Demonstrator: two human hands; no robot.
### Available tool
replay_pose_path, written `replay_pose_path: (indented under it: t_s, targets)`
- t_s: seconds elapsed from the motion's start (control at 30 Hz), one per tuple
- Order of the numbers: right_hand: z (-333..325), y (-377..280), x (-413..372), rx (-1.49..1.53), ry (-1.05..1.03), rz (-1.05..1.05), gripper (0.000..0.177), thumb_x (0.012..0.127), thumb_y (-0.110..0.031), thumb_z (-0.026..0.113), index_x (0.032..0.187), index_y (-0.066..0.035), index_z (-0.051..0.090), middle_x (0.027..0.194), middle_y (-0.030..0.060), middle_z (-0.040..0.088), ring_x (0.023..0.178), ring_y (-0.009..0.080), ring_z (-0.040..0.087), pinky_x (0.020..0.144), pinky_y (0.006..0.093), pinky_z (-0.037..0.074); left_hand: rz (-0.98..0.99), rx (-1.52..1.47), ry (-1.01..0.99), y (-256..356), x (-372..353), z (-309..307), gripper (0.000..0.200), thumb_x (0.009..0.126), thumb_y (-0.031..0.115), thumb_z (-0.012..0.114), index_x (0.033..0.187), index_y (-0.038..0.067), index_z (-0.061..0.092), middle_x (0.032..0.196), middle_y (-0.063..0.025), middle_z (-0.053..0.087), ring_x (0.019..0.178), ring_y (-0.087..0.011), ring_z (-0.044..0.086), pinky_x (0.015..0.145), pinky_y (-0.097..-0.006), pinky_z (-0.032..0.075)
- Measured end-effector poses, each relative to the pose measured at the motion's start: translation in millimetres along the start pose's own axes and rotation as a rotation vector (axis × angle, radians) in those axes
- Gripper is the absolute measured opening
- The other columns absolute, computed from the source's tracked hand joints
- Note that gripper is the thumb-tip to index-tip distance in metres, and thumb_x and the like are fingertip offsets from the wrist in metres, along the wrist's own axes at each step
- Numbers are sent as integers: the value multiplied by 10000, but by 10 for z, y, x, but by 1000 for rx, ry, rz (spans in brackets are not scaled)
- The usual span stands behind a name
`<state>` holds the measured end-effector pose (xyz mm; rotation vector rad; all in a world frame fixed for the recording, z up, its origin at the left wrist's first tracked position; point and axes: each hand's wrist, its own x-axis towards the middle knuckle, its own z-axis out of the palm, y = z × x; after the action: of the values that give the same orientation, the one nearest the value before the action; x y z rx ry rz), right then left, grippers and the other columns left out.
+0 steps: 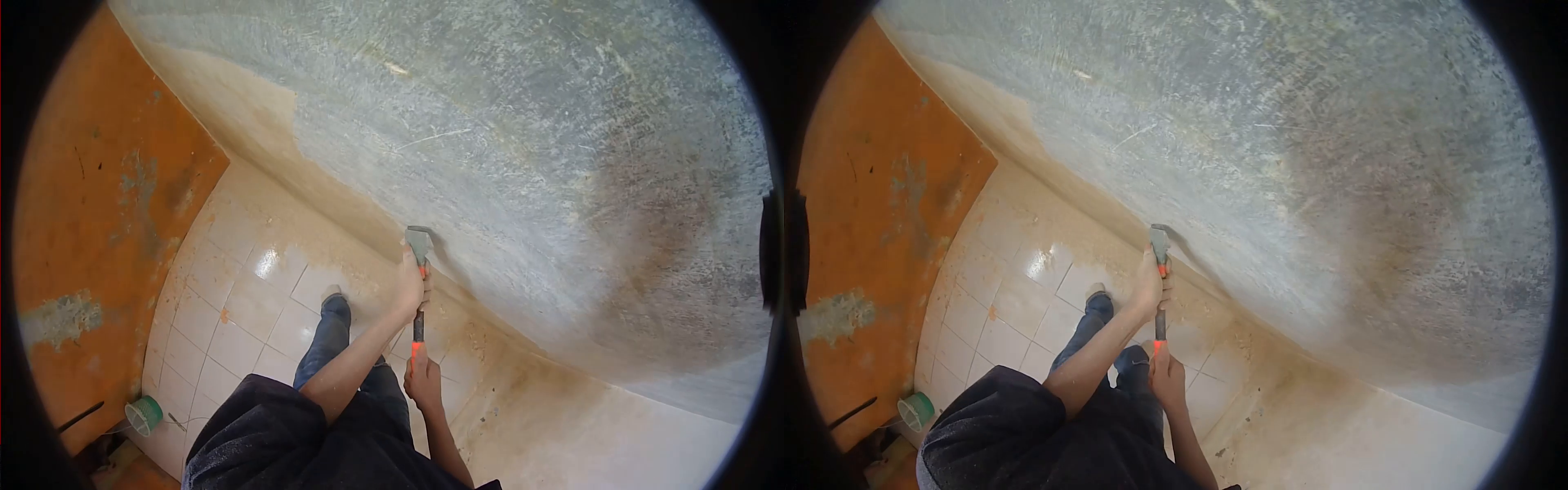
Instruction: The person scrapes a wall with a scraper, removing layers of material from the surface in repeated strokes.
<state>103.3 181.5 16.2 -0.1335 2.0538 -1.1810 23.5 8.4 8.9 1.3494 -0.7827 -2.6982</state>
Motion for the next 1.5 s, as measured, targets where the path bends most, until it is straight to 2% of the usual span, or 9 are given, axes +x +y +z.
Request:
replay_pose_path:
  t_s: [0.23,0.33,0.4,0.5,0.8,1.2,1.4,1.47,1.5]
  targets:
    - [48,-78,61,-28,1,38,608,1038,-462,370,630,-30,494,526,30,443,501,133,439,501,309,368,66,-17,0,90,-11,-82,486,991,548,172,743,181,373,519,71,208,392,-83,173,365,-277,171]
    - [31,-109,45,71,-32,216,605,1037,-461,374,643,-21,504,527,40,441,508,141,442,510,324,370,32,-39,1,121,42,-127,497,994,557,166,750,179,377,520,68,210,393,-80,176,364,-278,174]
    - [136,-13,201,-85,19,-68,640,1038,-502,320,570,-80,433,499,1,417,412,102,411,411,283,336,90,-49,32,189,85,-199,503,997,561,167,755,178,386,524,67,214,392,-83,180,364,-279,189]
    - [33,-236,-37,66,-9,100,626,1036,-501,327,572,-92,425,500,-2,421,411,99,407,408,280,333,7,-71,-20,152,-38,-94,497,998,556,167,759,180,387,522,70,214,388,-83,174,359,-274,189]
    - [31,-217,5,39,-5,112,623,1033,-517,324,591,-88,418,482,-13,389,402,86,389,397,270,314,33,-70,-46,194,-79,-111,515,1010,538,161,742,153,372,525,65,248,386,-83,221,351,-280,220]
    - [-27,-240,217,-135,0,-67,593,1038,-466,348,622,-58,454,511,0,422,434,99,405,421,286,322,103,-153,44,268,147,-235,481,978,574,209,783,171,385,524,63,268,387,-89,233,338,-274,222]
    - [3,-360,-42,-50,5,122,574,1034,-448,359,626,-58,469,508,7,428,426,105,421,424,283,341,-26,-60,26,224,-21,-128,470,973,563,217,754,180,380,524,67,273,388,-86,232,347,-264,207]
    - [130,-29,179,-86,44,-63,582,1036,-461,342,621,-69,456,496,5,421,407,107,417,412,280,341,-11,-120,-1,266,47,-224,470,976,552,205,743,182,377,521,66,255,395,-82,214,356,-267,191]
    - [201,-41,191,-22,13,-23,596,1036,-494,326,619,-85,444,488,-4,407,394,104,407,399,270,331,24,-80,-26,250,67,-261,474,977,551,193,742,182,376,519,67,243,395,-81,200,359,-271,188]
